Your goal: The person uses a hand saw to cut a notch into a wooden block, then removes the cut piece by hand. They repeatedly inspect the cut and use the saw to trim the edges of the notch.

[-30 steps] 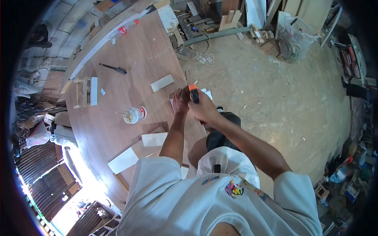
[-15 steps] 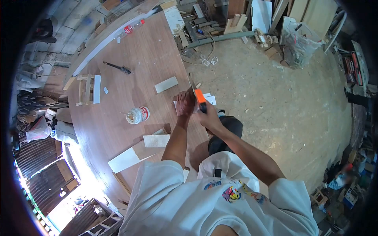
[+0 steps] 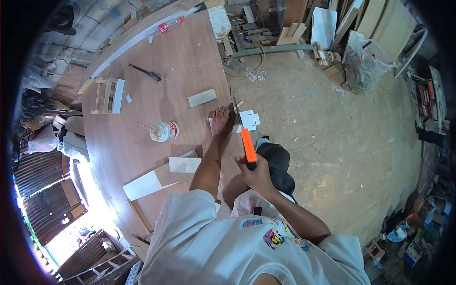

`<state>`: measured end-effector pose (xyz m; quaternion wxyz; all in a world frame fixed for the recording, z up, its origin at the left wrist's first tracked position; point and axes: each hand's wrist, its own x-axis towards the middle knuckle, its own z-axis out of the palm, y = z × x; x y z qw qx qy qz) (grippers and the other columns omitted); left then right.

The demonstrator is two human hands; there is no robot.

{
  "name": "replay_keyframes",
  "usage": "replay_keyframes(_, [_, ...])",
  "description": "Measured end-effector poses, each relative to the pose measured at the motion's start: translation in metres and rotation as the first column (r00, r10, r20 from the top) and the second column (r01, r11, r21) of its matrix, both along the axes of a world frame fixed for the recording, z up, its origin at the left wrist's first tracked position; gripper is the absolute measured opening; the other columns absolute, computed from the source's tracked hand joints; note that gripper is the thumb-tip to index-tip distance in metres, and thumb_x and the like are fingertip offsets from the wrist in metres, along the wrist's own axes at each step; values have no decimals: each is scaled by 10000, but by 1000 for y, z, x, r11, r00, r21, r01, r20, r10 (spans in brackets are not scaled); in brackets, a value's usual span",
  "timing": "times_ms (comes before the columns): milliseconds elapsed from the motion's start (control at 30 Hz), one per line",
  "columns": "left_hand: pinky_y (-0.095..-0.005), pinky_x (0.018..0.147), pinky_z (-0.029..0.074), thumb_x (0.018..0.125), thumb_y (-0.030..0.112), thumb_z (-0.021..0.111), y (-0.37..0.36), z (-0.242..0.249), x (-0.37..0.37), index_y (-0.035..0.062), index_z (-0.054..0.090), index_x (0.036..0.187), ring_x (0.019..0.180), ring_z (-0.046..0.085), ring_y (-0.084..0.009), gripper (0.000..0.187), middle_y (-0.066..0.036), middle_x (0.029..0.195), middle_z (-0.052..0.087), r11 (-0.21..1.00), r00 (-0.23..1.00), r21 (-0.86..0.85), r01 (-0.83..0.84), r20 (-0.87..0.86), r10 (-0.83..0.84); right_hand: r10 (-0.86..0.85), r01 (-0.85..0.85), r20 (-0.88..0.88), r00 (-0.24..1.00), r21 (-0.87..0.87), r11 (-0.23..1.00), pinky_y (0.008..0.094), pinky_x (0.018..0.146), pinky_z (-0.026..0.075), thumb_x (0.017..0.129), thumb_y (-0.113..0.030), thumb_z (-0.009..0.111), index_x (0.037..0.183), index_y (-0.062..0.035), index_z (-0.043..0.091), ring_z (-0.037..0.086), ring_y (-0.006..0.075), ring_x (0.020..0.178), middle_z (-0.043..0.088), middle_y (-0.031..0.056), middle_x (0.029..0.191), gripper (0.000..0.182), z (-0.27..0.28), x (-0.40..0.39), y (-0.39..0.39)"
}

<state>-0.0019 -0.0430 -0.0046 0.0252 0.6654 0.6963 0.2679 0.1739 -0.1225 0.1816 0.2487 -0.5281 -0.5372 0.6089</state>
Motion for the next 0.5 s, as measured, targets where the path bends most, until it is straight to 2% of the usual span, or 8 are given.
replay_keyframes(67, [-410,799,420,842,158,534,3,20,5,46,559,839,838,535,-289,114,-95,809,537,999,998,-28,-33,-63,31,-22,21,-18,1000,-63,998,252,560,389,886,-173,638,837,21,547,436,60,628,526,17,670,220,16,-7,13])
replay_keyframes(133, [-412,791,423,845,166,539,1,12,3,47,561,836,839,535,-287,121,-99,817,542,999,999,-38,-32,-18,32,-52,48,-30,998,-135,990,266,567,397,889,-185,635,853,16,546,440,67,635,524,29,670,223,31,-6,11])
replay_keyframes(200, [-414,783,426,848,173,543,4,8,1,48,562,832,840,535,-286,128,-102,826,548,999,999,-42,-30,26,32,14,-9,-30,999,155,988,331,558,446,875,-152,613,972,42,555,598,151,619,605,163,690,224,47,3,-3])
replay_keyframes(233, [-407,780,426,848,174,543,3,8,0,49,564,828,835,535,-289,128,-104,825,551,998,999,-43,-45,10,46,30,-34,-39,999,-92,995,335,636,472,878,-143,599,1045,47,537,657,190,776,638,217,829,260,81,8,-7])
replay_keyframes(333, [-397,771,426,847,173,543,4,11,5,51,565,823,823,535,-295,126,-104,818,553,997,997,-16,-69,-19,69,20,-27,-87,996,-73,997,329,673,479,874,-123,596,1094,43,521,656,178,833,636,224,850,285,90,22,-18])
replay_keyframes(367, [-393,765,426,845,170,543,4,12,5,51,563,822,817,534,-298,123,-102,813,551,997,996,4,-78,-35,78,-15,21,-93,996,58,998,342,627,474,868,-107,598,1048,33,543,657,187,765,631,198,770,235,69,21,-18])
replay_keyframes(433, [-389,762,425,843,168,543,4,18,4,55,562,820,817,535,-294,117,-99,813,550,999,998,-14,-52,-21,52,-19,15,46,999,80,997,350,576,455,872,-135,598,971,25,570,641,194,669,607,185,684,190,25,12,4])
replay_keyframes(500, [-386,759,424,841,166,544,4,19,5,58,561,817,817,535,-289,112,-95,814,549,999,1000,-25,-23,-4,23,-67,65,39,997,46,997,361,551,436,873,-196,614,891,19,578,587,212,578,569,186,633,219,-16,-7,21])
